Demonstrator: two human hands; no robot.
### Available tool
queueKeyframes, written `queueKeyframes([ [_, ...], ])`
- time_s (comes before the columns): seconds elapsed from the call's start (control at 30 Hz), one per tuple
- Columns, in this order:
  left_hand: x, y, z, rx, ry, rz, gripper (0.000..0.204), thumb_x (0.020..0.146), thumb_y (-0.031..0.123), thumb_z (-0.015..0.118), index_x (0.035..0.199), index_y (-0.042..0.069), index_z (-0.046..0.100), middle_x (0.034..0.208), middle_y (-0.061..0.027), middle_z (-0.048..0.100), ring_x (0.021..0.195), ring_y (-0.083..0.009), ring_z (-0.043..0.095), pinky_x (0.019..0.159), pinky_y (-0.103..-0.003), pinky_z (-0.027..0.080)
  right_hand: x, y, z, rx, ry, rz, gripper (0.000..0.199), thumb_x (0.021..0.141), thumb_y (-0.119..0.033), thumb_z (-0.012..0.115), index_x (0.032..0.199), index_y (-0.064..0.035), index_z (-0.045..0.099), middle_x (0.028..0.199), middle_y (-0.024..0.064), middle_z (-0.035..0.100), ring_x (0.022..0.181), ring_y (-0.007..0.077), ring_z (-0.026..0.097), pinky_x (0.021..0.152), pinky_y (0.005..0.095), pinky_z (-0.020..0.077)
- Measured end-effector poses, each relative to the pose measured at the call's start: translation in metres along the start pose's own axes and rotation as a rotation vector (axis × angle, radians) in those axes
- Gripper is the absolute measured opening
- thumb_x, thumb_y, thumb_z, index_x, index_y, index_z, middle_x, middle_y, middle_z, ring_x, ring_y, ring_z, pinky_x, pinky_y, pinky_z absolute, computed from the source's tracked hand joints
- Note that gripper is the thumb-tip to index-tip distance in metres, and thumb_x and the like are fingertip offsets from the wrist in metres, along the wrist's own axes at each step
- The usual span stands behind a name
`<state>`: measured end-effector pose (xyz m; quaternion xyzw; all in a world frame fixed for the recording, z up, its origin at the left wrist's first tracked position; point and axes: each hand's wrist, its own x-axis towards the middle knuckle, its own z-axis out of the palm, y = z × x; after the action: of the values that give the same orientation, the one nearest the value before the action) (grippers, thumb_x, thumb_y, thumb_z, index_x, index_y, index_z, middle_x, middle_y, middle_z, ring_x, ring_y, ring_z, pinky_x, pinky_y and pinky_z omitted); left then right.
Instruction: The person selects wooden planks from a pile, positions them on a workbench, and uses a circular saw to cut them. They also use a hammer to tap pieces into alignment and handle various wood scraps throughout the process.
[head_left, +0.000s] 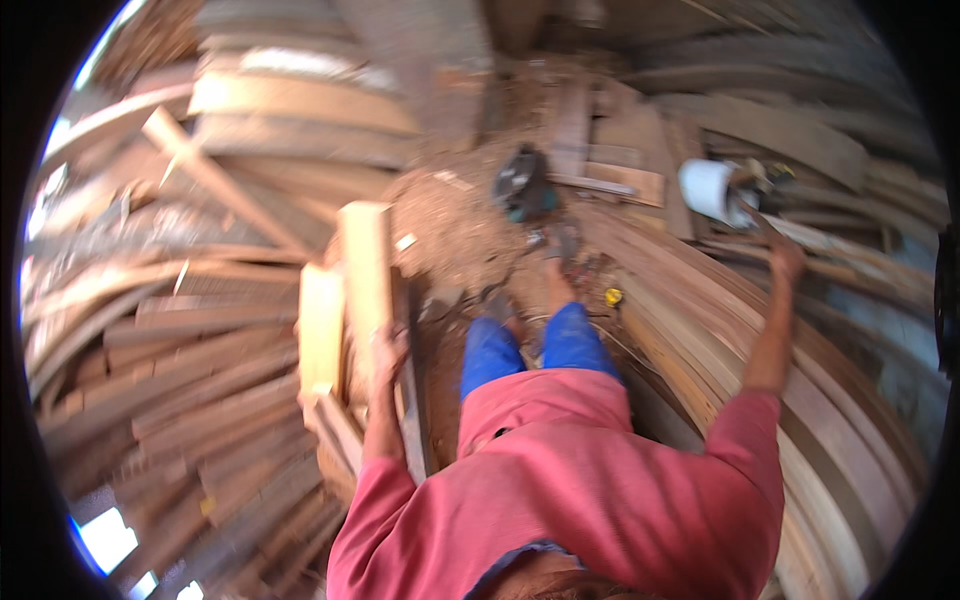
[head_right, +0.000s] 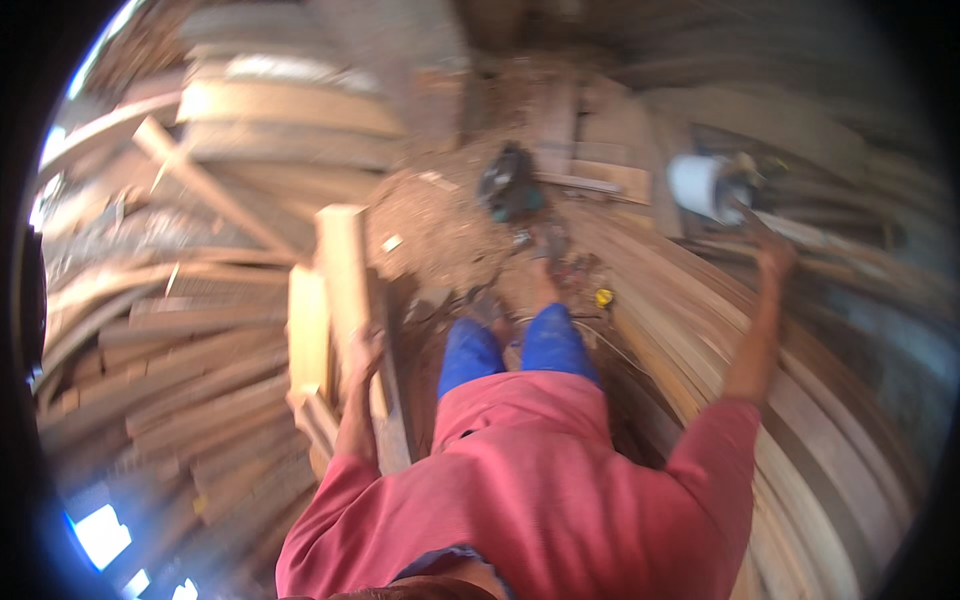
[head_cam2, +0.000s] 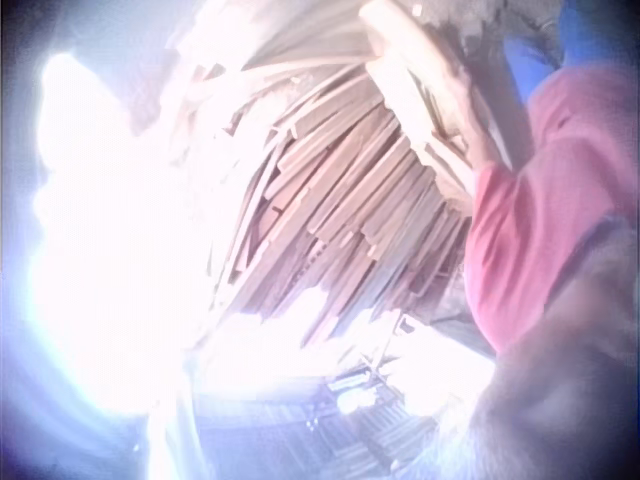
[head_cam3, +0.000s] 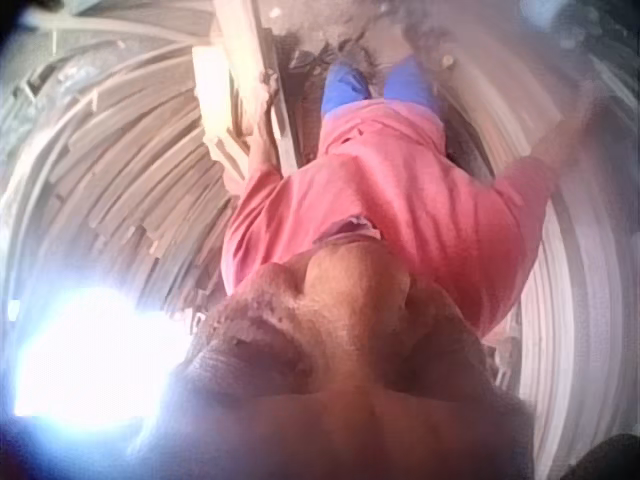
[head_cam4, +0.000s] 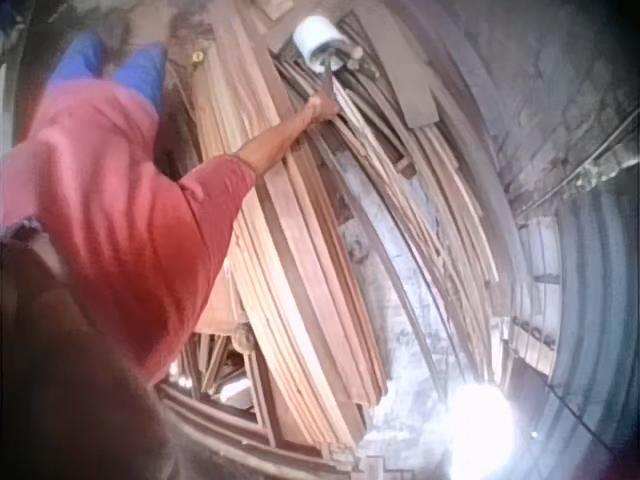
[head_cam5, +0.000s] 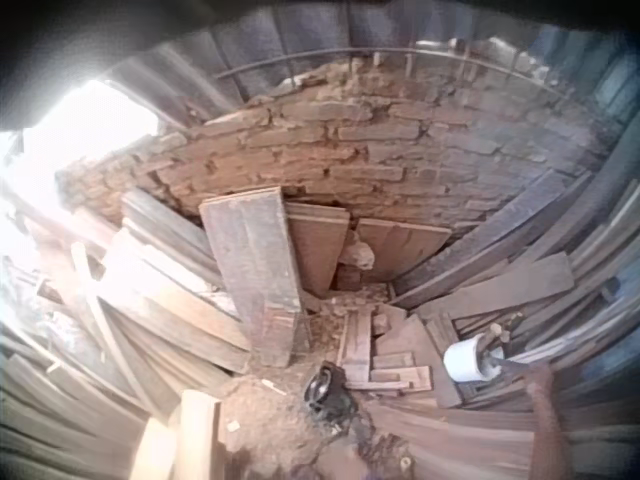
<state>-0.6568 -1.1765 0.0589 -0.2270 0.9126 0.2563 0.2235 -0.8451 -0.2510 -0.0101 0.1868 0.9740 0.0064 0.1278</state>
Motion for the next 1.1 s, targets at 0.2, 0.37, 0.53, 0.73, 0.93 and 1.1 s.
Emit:
queueKeyframes([
  [0.2,-0.011,-0.012,0.002,-0.158,0.123,-0.167,0.012,0.084,0.000,0.071,0.095,0.004,0.067,0.090,-0.0194,0.069,0.089,-0.0370,0.067,0.083,-0.046,0.053,-0.010,-0.096,-0.058,0.339,-0.168,0.334,0.062,0.100,-0.052,0.060,0.099,0.0097,0.068,0.086,0.0242,0.070,0.076,0.0392,0.068,0.059,0.0458,0.0501],
  [0.37,-0.019,-0.012,-0.004,-0.039,0.197,-0.178,0.012,0.088,0.011,0.071,0.100,0.008,0.069,0.095,-0.0170,0.070,0.095,-0.0365,0.066,0.087,-0.048,0.051,-0.055,-0.227,-0.073,1.295,-0.581,0.518,0.034,0.101,-0.040,0.068,0.110,-0.0069,0.066,0.080,-0.0016,0.058,0.054,0.0065,0.045,0.045,0.0251,0.0427],
  [0.53,0.006,-0.042,-0.019,-0.504,0.535,-0.311,0.015,0.091,0.014,0.069,0.104,0.006,0.071,0.097,-0.0133,0.073,0.092,-0.0273,0.070,0.086,-0.039,0.054,-0.129,-0.423,-0.120,1.809,-0.993,0.288,0.032,0.105,-0.029,0.061,0.120,-0.0005,0.061,0.094,0.0045,0.065,0.071,0.0099,0.058,0.074,0.0312,0.0540],
  [0.73,0.077,-0.073,-0.054,-0.707,0.705,-0.255,0.015,0.094,0.012,0.067,0.105,0.002,0.070,0.093,-0.0073,0.071,0.087,-0.0147,0.066,0.082,-0.032,0.053,-0.272,-0.587,-0.177,1.436,-1.331,-0.346,0.033,0.098,-0.019,0.067,0.122,0.0020,0.060,0.104,0.0132,0.070,0.098,0.0204,0.066,0.095,0.0355,0.0517],
  [0.93,0.129,-0.081,-0.056,-0.860,0.536,-0.267,0.014,0.094,0.013,0.068,0.103,0.003,0.071,0.092,-0.0060,0.071,0.086,-0.0136,0.066,0.080,-0.031,0.053,-0.322,-0.698,-0.186,0.845,-0.924,-0.736,0.030,0.096,-0.014,0.064,0.122,0.0010,0.059,0.100,0.0161,0.069,0.089,0.0255,0.067,0.081,0.0377,0.0526],
  [1.1,0.144,-0.096,-0.031,-0.778,0.637,-0.220,0.014,0.093,0.014,0.071,0.102,0.003,0.073,0.087,-0.0050,0.071,0.081,-0.0149,0.066,0.079,-0.032,0.054,-0.336,-0.743,-0.157,0.804,-0.303,-1.217,0.032,0.094,-0.012,0.063,0.122,0.0040,0.057,0.089,0.0181,0.067,0.075,0.0359,0.066,0.072,0.0414,0.0526],
])
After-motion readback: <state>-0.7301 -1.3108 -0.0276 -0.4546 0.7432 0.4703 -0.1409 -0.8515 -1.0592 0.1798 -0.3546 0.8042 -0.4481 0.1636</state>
